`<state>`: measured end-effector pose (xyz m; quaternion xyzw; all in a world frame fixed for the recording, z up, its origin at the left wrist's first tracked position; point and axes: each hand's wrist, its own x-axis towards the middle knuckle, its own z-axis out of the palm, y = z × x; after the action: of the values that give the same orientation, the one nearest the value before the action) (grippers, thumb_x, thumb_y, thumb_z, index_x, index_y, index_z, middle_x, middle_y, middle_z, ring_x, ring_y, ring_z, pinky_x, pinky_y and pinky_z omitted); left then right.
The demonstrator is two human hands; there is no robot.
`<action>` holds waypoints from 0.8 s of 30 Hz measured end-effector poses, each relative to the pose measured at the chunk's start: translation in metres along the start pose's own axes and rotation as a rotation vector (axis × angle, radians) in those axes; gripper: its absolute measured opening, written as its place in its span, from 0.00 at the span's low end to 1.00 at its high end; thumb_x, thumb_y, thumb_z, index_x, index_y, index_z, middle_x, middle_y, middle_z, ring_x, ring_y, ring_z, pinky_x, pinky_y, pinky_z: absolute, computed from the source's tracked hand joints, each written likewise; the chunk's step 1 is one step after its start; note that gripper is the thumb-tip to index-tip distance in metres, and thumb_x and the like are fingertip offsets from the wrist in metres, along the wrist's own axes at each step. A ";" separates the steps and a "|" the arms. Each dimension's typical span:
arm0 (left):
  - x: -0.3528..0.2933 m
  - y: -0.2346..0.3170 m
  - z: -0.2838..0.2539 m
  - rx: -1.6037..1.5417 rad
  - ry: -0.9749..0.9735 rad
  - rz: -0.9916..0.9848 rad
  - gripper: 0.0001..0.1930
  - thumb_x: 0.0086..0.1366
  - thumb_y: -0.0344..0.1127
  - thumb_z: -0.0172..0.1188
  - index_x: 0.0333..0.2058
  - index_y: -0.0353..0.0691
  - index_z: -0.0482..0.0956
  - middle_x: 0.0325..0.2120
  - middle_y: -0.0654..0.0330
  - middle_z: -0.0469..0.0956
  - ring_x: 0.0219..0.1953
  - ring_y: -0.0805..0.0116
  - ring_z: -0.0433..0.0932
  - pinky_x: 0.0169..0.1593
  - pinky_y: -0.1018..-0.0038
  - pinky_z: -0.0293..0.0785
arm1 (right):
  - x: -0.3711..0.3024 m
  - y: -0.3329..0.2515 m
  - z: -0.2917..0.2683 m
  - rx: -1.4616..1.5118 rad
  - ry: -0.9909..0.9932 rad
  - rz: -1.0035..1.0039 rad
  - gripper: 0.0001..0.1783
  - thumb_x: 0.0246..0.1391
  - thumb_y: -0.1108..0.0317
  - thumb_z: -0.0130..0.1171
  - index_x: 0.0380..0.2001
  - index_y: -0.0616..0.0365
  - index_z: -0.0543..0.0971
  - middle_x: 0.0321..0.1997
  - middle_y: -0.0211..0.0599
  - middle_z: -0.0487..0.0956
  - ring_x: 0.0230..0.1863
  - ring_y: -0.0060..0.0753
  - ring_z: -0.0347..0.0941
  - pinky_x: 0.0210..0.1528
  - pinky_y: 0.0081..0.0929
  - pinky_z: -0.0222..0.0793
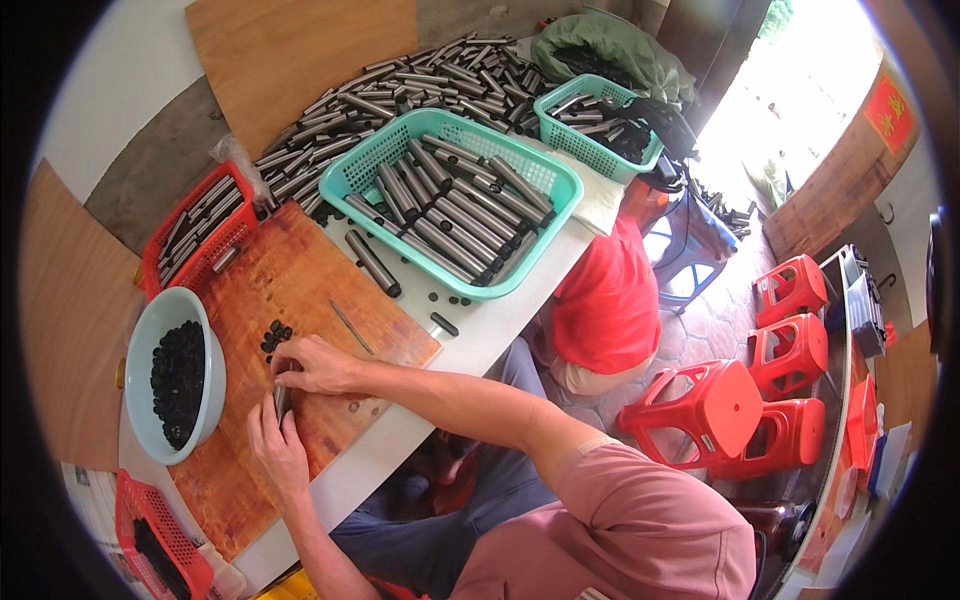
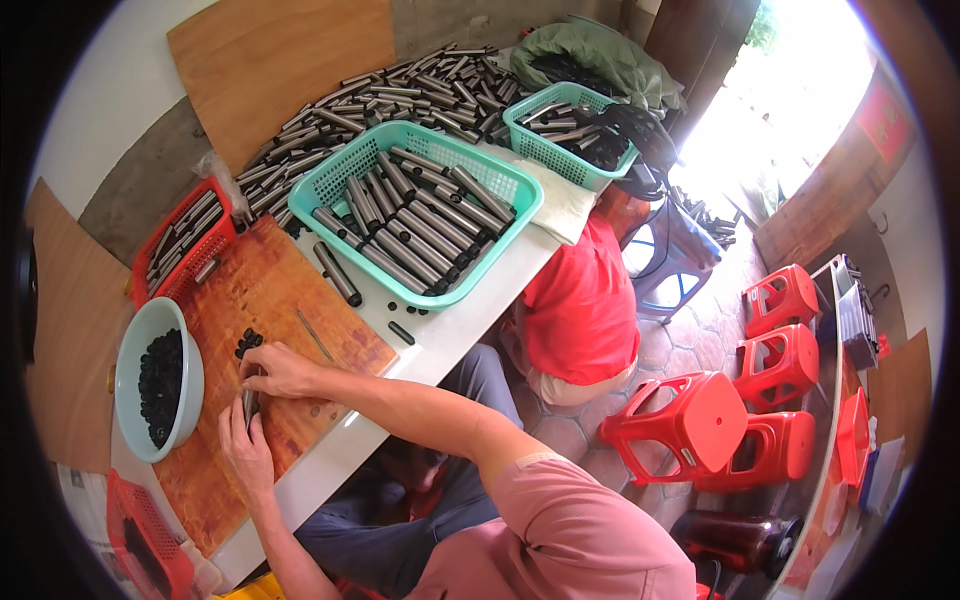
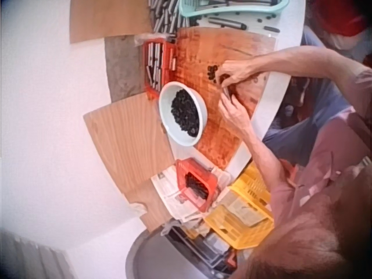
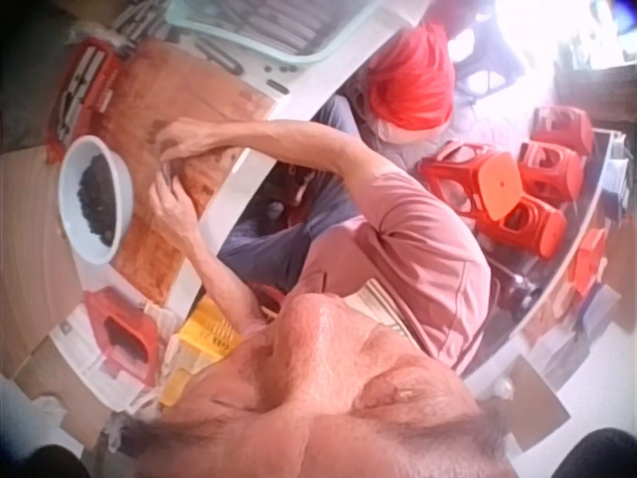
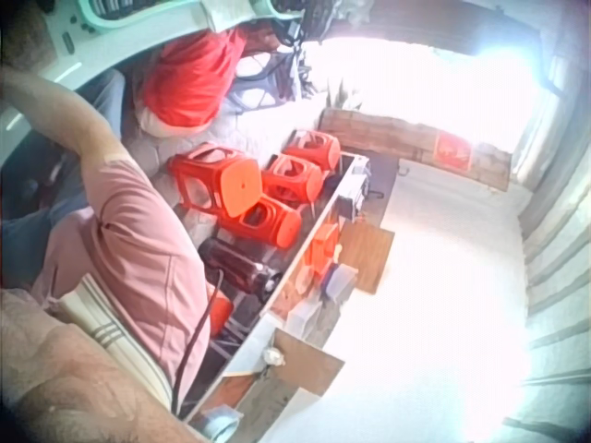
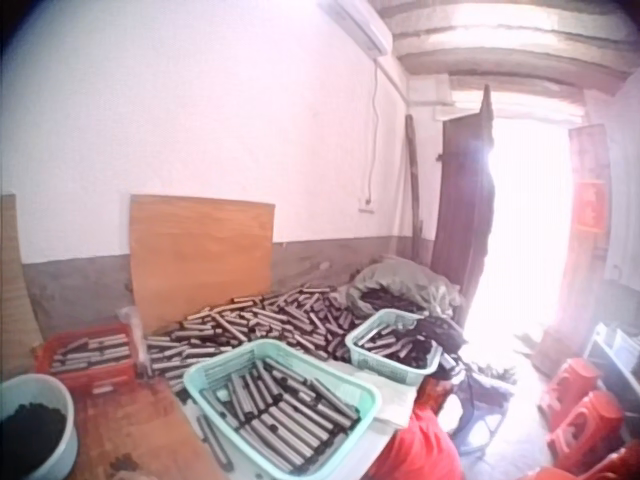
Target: The person assembles small black circular components into cylindrical metal rods at a workbench. They pick up a rod, insert the black pieces one by one, and place the completed rods into a green basket. The process is repeated continuously with multiple rods and components.
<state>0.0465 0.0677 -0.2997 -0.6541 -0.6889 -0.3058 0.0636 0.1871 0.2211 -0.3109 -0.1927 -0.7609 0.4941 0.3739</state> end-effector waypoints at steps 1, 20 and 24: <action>0.002 -0.001 -0.001 -0.001 -0.029 -0.008 0.18 0.70 0.30 0.58 0.57 0.31 0.76 0.49 0.45 0.77 0.51 0.43 0.77 0.53 0.56 0.74 | 0.000 0.002 0.000 -0.009 0.009 -0.011 0.14 0.55 0.64 0.65 0.38 0.64 0.83 0.38 0.50 0.85 0.43 0.51 0.81 0.47 0.43 0.76; 0.015 0.000 -0.015 -0.090 -0.195 -0.039 0.17 0.72 0.31 0.55 0.56 0.30 0.74 0.47 0.43 0.75 0.51 0.40 0.75 0.53 0.55 0.72 | 0.001 0.004 0.000 -0.019 0.010 0.033 0.14 0.57 0.63 0.65 0.41 0.64 0.83 0.40 0.51 0.84 0.44 0.53 0.81 0.48 0.42 0.76; 0.019 -0.001 -0.022 -0.124 -0.172 -0.027 0.16 0.71 0.30 0.55 0.55 0.30 0.75 0.47 0.43 0.76 0.51 0.40 0.75 0.53 0.54 0.72 | 0.004 0.002 0.008 -0.065 0.021 0.034 0.14 0.58 0.61 0.63 0.41 0.60 0.84 0.39 0.50 0.84 0.42 0.50 0.82 0.46 0.41 0.77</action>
<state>0.0357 0.0728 -0.2731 -0.6715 -0.6802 -0.2912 -0.0403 0.1787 0.2194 -0.3130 -0.2230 -0.7690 0.4735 0.3670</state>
